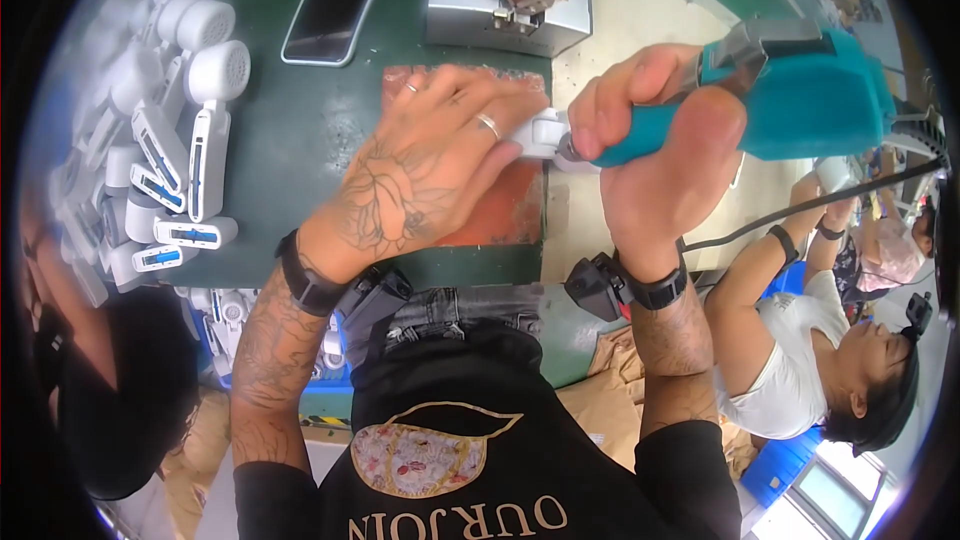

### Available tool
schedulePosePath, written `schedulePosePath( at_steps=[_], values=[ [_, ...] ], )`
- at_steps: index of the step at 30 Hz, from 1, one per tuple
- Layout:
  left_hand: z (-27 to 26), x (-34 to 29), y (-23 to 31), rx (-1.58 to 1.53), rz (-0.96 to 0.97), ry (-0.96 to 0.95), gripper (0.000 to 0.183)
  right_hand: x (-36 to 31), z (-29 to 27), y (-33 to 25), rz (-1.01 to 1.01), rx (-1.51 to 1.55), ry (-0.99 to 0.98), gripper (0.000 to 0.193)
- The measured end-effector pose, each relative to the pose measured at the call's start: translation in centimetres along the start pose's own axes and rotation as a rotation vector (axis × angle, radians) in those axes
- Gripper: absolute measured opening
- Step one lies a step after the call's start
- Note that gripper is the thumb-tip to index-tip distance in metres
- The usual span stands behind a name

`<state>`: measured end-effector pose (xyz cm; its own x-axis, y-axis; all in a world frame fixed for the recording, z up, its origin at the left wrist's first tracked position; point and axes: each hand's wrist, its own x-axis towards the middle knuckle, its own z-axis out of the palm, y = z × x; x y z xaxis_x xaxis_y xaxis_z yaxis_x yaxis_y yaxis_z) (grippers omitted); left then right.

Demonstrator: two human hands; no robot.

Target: The person picks up a fan and a battery cover, fits them together, and drives a screw into the assembly using a power screwdriver. They then set the assembled fan aside and repeat the process with another fan and battery cover.

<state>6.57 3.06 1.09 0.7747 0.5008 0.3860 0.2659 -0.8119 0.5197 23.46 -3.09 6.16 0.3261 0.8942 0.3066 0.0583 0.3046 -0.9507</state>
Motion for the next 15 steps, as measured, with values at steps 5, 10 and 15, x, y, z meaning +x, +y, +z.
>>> schedulePosePath(
  at_steps=[5, 10, 15],
  values=[
    [-0.2, 0.8, 0.6, -0.022, -0.025, -0.045, 0.043, 0.0, -0.8, 0.3, -0.085, -0.004, -0.017, 0.057],
    [-1.3, -0.5, -0.5, 0.033, 0.107, -0.005, 0.048, -2.3, -2.5, 1.9, 0.055, 0.098, -0.007, 0.061],
    [0.4, -2.1, 2.7, 0.234, 0.202, 0.139, 0.037, -5.8, -1.7, -3.7, -0.184, 0.394, 0.273, 0.059]
  ],
)
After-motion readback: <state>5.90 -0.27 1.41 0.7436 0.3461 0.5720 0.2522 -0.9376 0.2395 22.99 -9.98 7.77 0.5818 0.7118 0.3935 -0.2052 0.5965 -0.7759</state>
